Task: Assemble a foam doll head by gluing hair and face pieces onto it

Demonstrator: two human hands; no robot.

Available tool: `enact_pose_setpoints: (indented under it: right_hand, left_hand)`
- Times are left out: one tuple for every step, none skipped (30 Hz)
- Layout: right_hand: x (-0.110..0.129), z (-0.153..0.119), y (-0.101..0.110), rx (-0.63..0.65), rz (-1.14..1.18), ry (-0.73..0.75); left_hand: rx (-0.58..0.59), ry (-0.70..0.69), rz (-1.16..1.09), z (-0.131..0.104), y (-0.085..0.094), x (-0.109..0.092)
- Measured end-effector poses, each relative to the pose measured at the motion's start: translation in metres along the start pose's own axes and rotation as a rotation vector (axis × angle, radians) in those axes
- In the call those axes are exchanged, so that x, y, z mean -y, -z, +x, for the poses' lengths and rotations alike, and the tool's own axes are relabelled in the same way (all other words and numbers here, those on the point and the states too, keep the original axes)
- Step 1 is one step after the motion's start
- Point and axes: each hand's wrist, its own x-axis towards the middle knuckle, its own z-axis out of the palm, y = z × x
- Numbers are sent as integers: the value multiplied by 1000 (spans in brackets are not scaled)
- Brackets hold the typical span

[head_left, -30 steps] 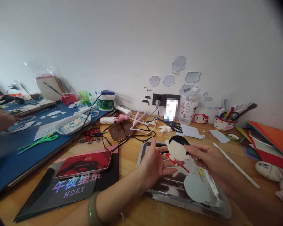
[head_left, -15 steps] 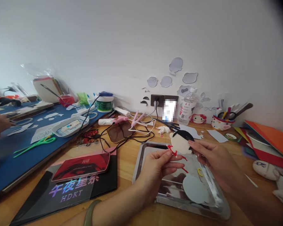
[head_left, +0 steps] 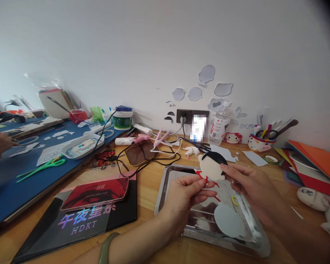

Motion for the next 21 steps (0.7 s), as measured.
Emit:
enact_pose_setpoints:
  right_hand:
    - [0, 0, 0, 2, 1, 1]
    - [1, 0, -1, 3, 2, 0]
    - [1, 0, -1, 4, 1, -1]
    - [2, 0, 0, 2, -2, -1]
    - [2, 0, 0, 1, -7, 0]
    - [2, 0, 0, 1, -11, -1]
    - [1, 0, 1, -1, -13, -1]
    - [0, 0, 2, -3, -12, 1]
    - [-1, 1, 3, -5, -13, 3]
    - [-2, 1, 5, -6, -14, 6]
    - [-4, 2, 6, -3, -18, 12]
    - [-5, 2, 7, 0, -23, 22]
    - [-6, 3, 8, 8, -29, 32]
    - [-6, 4, 8, 18, -34, 37]
    - [-6, 4, 9, 26, -33, 39]
    - [-6, 4, 10, 30, -29, 35]
    - [-5, 5, 10, 31, -22, 29]
    - [-4, 5, 11, 31, -16, 22]
    - [-3, 5, 11, 33, -10, 18]
    - [-2, 5, 12, 39, -5, 19]
    - [0, 5, 12, 50, -3, 20]
  left_hand:
    - [2, -2, 0, 0, 0, 0]
    - [4, -4, -1, 0, 0, 0]
    - [8, -6, -1, 0, 0, 0]
    - [12, -8, -2, 0, 1, 0]
    - [18, -8, -1, 0, 1, 0]
    - [25, -6, 1, 0, 1, -1]
    - [32, -1, 5, 0, 2, -1]
    - [39, 5, 9, 0, 2, -1]
    - [45, 10, 13, 0, 2, -1]
    - [51, 16, 16, 0, 2, -1]
    - [59, 18, 17, 0, 2, -1]
    - [69, 18, 17, 0, 2, -2]
    - [78, 19, 17, 0, 3, -2]
    - [84, 20, 16, 1, 3, -2]
    - [88, 24, 17, 1, 4, -2]
    - [91, 28, 22, 1, 4, -3]
    - [92, 32, 27, 1, 5, -3]
    - [94, 36, 34, 1, 6, -3]
    - [94, 37, 41, 1, 7, -4]
    - [94, 38, 48, 1, 8, -4]
    - [92, 38, 53, 1, 9, -4]
